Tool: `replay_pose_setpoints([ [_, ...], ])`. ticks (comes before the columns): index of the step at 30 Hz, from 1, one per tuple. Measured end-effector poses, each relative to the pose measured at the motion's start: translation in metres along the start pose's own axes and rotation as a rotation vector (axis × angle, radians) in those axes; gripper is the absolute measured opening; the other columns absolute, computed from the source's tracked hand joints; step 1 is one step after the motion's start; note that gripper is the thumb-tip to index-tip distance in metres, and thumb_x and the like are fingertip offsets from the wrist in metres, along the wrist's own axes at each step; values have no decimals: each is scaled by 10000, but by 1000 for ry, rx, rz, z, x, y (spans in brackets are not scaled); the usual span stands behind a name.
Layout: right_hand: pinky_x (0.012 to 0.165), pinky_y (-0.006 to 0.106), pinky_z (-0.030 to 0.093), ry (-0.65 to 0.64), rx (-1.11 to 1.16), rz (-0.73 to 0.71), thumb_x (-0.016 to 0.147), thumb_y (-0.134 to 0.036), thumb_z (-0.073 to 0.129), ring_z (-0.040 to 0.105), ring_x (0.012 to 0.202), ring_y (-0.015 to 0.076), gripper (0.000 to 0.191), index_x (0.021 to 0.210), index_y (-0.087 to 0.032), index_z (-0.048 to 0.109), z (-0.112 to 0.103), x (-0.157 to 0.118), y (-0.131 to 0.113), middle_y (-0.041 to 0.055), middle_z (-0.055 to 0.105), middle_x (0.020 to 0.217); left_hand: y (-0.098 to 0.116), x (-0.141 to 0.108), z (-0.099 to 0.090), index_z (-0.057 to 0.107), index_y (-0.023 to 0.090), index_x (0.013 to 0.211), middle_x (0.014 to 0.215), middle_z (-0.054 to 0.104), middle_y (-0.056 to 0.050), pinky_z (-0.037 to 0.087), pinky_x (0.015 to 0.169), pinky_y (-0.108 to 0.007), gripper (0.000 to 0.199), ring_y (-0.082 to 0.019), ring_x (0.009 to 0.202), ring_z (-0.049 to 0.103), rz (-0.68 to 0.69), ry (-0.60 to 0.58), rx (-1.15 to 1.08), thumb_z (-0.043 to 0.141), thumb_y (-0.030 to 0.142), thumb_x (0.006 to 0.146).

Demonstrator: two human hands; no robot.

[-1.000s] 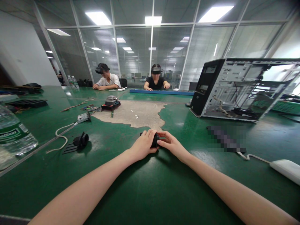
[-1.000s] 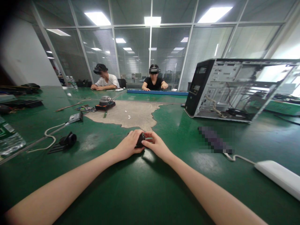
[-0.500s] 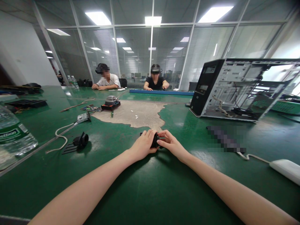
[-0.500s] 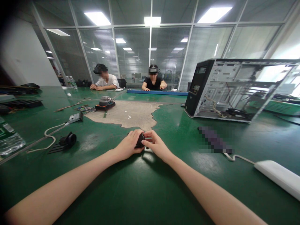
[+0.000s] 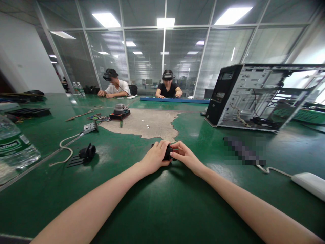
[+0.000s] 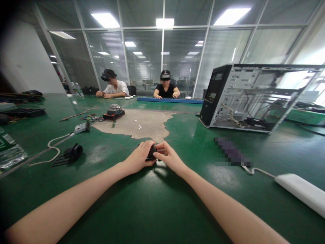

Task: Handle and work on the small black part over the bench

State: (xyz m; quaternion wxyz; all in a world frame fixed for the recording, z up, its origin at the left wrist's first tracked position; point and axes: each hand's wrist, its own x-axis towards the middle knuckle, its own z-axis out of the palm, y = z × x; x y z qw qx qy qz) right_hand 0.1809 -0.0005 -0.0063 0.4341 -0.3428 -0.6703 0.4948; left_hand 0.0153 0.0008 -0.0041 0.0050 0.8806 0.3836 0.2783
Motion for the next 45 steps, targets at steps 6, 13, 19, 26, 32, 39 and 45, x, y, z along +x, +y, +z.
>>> replay_pose_setpoints([
  [6,793,344,451,-16,17,23,691,-292,608,546,908,161,339,991,-218,468,-3,2,6,40,548,985,0,0,0,326,198,1099,1089,442,-69,388,823,-403,508,-228,938,438,-12,-4,-24,599,242,672],
  [13,776,315,449,-16,21,-6,680,-268,622,550,879,145,226,845,-211,478,-2,-1,-2,4,558,928,1,0,0,306,192,1122,1092,438,-72,389,820,-398,537,-229,933,435,1,5,-8,595,236,671],
  [19,801,324,441,26,21,9,690,-283,610,548,872,141,249,891,-213,483,-1,1,2,11,553,925,0,0,1,319,197,1109,1088,442,-70,389,823,-403,508,-226,940,439,2,11,-13,590,254,683],
  [26,768,333,454,-18,21,28,644,-286,649,557,855,153,313,899,-214,483,-2,1,0,18,556,945,0,0,1,310,202,1117,1093,440,-68,388,824,-403,538,-230,948,437,-6,-1,-14,599,228,664],
  [32,722,291,442,3,49,15,690,-287,605,553,795,127,199,828,-207,486,-1,-1,-4,-4,566,871,0,0,1,309,193,1120,1090,439,-70,392,815,-399,540,-231,936,434,1,3,-2,600,238,667],
  [39,784,316,431,23,43,43,706,-290,592,542,869,144,265,937,-209,492,-2,1,1,24,554,929,-1,0,1,327,195,1099,1086,436,-67,395,821,-395,505,-226,933,439,-3,0,-4,599,247,676],
  [45,766,309,433,-21,55,25,651,-241,646,546,855,145,284,882,-211,484,-2,-1,-1,12,553,928,-2,0,1,312,180,1112,1093,436,-73,393,821,-385,541,-226,930,432,14,5,17,606,233,661],
])
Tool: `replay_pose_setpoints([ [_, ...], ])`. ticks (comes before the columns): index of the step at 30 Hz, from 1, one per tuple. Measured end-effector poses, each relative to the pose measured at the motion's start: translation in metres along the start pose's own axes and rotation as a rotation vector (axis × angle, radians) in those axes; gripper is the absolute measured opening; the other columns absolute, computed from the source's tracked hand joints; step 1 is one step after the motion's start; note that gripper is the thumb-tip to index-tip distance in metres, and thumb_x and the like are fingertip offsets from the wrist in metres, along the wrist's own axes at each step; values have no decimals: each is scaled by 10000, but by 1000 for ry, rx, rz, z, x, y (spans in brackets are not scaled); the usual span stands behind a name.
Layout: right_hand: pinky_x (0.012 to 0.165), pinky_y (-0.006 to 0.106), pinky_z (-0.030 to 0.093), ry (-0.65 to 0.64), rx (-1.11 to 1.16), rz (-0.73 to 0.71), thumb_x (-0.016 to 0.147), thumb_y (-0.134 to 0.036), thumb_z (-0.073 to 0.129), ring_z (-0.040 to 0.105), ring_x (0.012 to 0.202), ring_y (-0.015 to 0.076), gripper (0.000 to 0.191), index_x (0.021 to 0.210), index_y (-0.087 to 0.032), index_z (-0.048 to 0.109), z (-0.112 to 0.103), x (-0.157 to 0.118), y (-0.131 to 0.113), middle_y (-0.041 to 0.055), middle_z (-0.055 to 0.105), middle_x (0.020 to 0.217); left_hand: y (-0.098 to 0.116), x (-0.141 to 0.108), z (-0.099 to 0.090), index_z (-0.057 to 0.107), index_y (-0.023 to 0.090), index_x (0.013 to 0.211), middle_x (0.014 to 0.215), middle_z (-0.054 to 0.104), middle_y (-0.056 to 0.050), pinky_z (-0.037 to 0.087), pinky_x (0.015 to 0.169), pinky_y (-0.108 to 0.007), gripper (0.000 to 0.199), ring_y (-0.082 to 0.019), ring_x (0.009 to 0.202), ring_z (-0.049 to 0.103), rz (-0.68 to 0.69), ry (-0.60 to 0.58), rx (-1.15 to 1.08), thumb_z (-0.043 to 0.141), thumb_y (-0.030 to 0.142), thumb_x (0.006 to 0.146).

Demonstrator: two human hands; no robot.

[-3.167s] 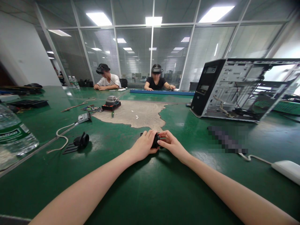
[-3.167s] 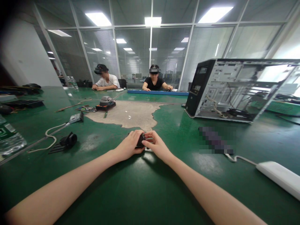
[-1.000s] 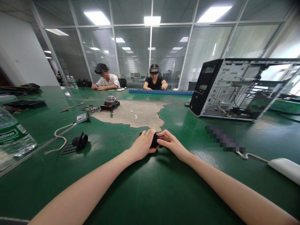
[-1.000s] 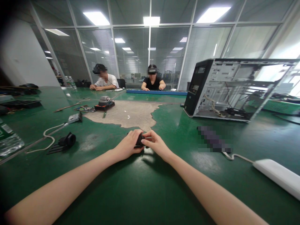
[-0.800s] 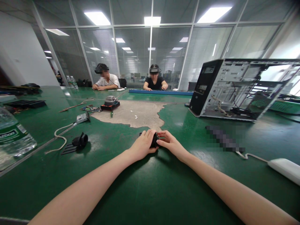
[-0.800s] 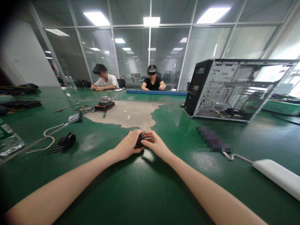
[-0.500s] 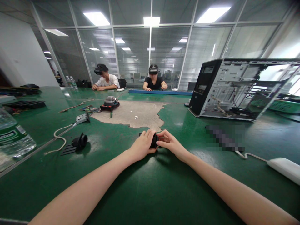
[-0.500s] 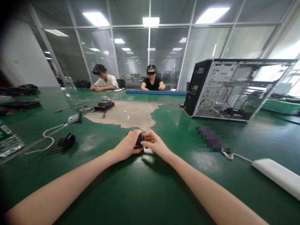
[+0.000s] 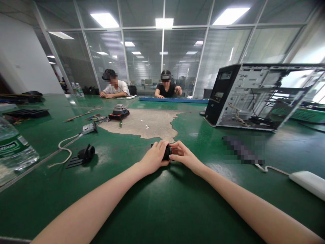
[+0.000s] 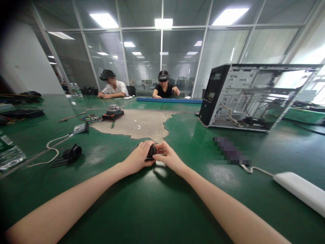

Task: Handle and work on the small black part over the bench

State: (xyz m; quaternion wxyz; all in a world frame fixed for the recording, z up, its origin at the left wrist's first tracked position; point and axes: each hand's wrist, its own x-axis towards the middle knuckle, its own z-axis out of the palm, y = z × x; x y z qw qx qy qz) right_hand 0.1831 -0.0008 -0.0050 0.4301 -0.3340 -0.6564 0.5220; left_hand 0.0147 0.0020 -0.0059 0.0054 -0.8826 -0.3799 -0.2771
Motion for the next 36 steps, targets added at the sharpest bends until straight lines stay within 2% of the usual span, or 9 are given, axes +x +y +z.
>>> replay_pose_setpoints([
  [7,737,290,425,30,26,-22,684,-268,612,540,795,125,201,823,-205,480,2,1,1,-9,557,846,1,0,-1,307,198,1119,1087,438,-65,387,825,-392,537,-225,926,434,-7,4,-15,599,242,670],
  [16,796,335,419,17,-14,10,687,-274,610,535,888,159,292,947,-209,494,-1,1,2,35,547,958,0,0,0,321,193,1104,1087,437,-68,392,825,-389,510,-225,932,439,-5,10,-20,598,246,678],
  [20,749,309,429,-9,20,-2,642,-254,653,544,854,150,281,868,-212,492,-1,1,0,9,560,916,1,0,0,309,189,1119,1093,436,-72,394,818,-391,538,-231,937,434,1,8,-8,602,244,671],
  [24,751,307,419,22,30,-10,677,-296,621,550,818,138,209,828,-209,505,0,0,-2,0,570,888,1,0,-1,307,186,1121,1090,437,-75,389,822,-393,535,-228,931,432,5,9,-15,597,256,678],
  [33,806,334,417,36,12,11,683,-263,615,543,889,153,293,949,-219,500,-3,3,6,24,555,951,1,0,0,337,185,1085,1068,444,-72,393,814,-385,486,-224,922,438,1,10,-22,596,249,678],
  [36,787,335,426,8,20,20,665,-258,630,549,861,152,298,930,-214,503,-3,3,5,25,556,952,1,0,0,324,184,1103,1081,438,-76,392,818,-387,517,-227,935,436,-3,14,-23,601,239,671],
])
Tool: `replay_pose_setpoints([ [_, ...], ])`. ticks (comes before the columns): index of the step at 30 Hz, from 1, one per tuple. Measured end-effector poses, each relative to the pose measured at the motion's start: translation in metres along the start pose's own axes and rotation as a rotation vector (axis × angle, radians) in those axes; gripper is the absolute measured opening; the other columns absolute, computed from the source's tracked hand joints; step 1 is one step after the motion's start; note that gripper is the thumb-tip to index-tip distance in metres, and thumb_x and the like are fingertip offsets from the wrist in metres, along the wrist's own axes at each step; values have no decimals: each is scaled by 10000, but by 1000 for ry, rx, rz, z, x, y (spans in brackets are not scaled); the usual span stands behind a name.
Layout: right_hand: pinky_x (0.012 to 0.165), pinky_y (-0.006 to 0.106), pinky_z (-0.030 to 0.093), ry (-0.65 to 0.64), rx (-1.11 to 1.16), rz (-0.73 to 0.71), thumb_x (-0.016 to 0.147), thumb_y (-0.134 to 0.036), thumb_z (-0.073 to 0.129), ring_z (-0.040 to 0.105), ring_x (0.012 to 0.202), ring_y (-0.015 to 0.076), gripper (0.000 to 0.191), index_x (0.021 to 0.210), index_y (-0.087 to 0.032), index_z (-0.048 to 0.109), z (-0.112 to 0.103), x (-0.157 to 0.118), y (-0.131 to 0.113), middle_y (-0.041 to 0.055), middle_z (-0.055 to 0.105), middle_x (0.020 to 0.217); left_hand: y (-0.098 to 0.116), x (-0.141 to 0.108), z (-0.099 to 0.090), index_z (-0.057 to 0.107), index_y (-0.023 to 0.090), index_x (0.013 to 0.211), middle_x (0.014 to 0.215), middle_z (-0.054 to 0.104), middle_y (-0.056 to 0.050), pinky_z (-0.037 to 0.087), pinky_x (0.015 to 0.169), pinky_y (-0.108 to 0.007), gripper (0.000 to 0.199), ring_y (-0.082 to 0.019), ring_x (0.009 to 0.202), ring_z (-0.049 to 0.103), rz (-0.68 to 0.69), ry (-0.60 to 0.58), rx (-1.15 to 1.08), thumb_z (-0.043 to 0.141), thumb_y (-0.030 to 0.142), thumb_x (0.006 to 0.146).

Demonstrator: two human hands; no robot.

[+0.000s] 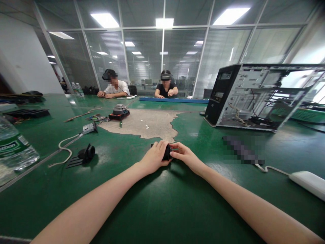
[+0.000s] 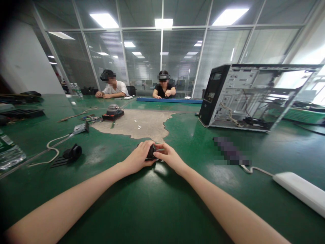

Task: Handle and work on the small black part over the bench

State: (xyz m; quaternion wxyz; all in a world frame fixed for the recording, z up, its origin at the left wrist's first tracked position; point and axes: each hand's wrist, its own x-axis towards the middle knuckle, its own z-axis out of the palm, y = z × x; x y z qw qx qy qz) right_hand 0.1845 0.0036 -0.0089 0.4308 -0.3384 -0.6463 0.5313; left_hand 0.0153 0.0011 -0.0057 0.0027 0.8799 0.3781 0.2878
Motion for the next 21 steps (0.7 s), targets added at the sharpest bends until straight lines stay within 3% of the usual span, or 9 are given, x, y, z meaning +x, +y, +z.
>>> replay_pose_setpoints([
  [8,759,296,416,-8,17,-35,680,-254,618,543,838,133,198,825,-206,492,2,-2,-6,0,561,883,0,0,0,310,188,1121,1095,436,-71,394,820,-393,540,-232,935,435,-2,-9,22,600,246,670],
  [16,809,332,412,19,0,11,649,-254,643,530,900,155,323,926,-213,483,1,-1,-3,24,544,928,0,0,0,335,190,1096,1072,442,-71,399,809,-392,495,-225,923,444,-7,-10,-2,595,259,681],
  [21,742,309,433,-36,25,-8,610,-253,675,540,858,151,326,863,-214,473,3,-3,-9,10,557,901,1,0,-1,306,204,1128,1096,436,-66,393,824,-404,554,-231,947,436,-14,-18,1,606,229,664],
])
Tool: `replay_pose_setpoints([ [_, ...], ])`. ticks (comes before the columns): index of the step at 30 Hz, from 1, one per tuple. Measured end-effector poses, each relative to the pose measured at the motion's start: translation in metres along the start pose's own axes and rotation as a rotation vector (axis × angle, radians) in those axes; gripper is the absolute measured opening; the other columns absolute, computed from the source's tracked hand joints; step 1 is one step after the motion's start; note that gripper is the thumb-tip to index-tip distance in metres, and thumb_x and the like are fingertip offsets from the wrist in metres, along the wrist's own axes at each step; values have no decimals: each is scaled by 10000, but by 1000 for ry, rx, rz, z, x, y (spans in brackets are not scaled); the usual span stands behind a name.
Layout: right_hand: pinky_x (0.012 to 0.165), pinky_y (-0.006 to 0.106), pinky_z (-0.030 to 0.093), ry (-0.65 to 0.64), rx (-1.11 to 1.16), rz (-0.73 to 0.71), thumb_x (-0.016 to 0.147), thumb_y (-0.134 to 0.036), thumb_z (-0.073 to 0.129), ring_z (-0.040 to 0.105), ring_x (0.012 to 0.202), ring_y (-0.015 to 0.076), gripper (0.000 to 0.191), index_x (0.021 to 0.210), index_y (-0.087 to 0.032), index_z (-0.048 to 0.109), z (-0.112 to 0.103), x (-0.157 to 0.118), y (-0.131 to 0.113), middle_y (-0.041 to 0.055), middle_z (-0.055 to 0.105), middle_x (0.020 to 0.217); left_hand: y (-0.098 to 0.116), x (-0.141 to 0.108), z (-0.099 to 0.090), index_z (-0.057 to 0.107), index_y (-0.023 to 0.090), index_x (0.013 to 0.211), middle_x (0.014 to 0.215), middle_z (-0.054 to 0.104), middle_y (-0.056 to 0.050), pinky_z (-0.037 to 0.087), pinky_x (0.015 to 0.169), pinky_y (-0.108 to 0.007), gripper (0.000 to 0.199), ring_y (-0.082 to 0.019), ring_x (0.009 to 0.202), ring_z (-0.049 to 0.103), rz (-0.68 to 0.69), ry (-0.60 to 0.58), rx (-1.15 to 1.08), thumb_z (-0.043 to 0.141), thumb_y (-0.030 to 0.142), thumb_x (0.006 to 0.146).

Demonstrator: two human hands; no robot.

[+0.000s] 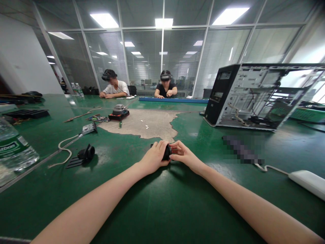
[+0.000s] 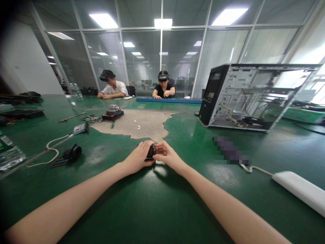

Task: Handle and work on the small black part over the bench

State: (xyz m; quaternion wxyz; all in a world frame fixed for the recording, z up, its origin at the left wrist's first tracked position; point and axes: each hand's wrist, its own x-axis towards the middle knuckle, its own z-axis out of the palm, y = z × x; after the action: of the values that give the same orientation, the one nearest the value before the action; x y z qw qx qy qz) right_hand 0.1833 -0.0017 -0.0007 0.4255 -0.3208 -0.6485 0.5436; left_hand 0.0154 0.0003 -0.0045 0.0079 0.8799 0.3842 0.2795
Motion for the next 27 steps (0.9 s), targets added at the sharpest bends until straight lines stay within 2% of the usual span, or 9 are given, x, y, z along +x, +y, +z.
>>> replay_pose_setpoints([
  [6,747,291,418,56,-2,-18,678,-283,618,542,806,126,201,804,-206,482,1,0,1,-7,567,862,-1,0,1,312,190,1125,1096,435,-72,395,821,-400,546,-233,945,437,6,8,12,608,245,669],
  [14,804,340,405,78,-39,27,671,-290,618,535,878,157,309,945,-210,499,0,0,5,27,560,922,-1,0,1,332,185,1096,1078,442,-72,402,811,-387,507,-225,930,435,-3,6,2,604,248,673],
  [19,769,310,418,24,-12,-4,630,-233,655,540,869,148,284,859,-214,489,0,-1,1,7,563,908,-1,0,1,309,196,1128,1093,434,-72,398,815,-400,556,-232,943,433,-5,1,-4,610,242,662],
  [23,762,301,422,40,-15,-29,680,-261,614,544,834,134,201,827,-211,487,0,-1,2,-4,565,874,-1,1,2,311,196,1129,1091,432,-72,392,823,-403,555,-233,950,431,-5,5,-7,609,244,664],
  [27,776,307,424,58,-31,-30,686,-278,612,542,836,134,221,862,-214,495,0,0,6,2,562,890,-2,1,2,317,205,1116,1083,433,-66,392,819,-407,539,-231,948,435,-7,5,-24,608,242,664],
])
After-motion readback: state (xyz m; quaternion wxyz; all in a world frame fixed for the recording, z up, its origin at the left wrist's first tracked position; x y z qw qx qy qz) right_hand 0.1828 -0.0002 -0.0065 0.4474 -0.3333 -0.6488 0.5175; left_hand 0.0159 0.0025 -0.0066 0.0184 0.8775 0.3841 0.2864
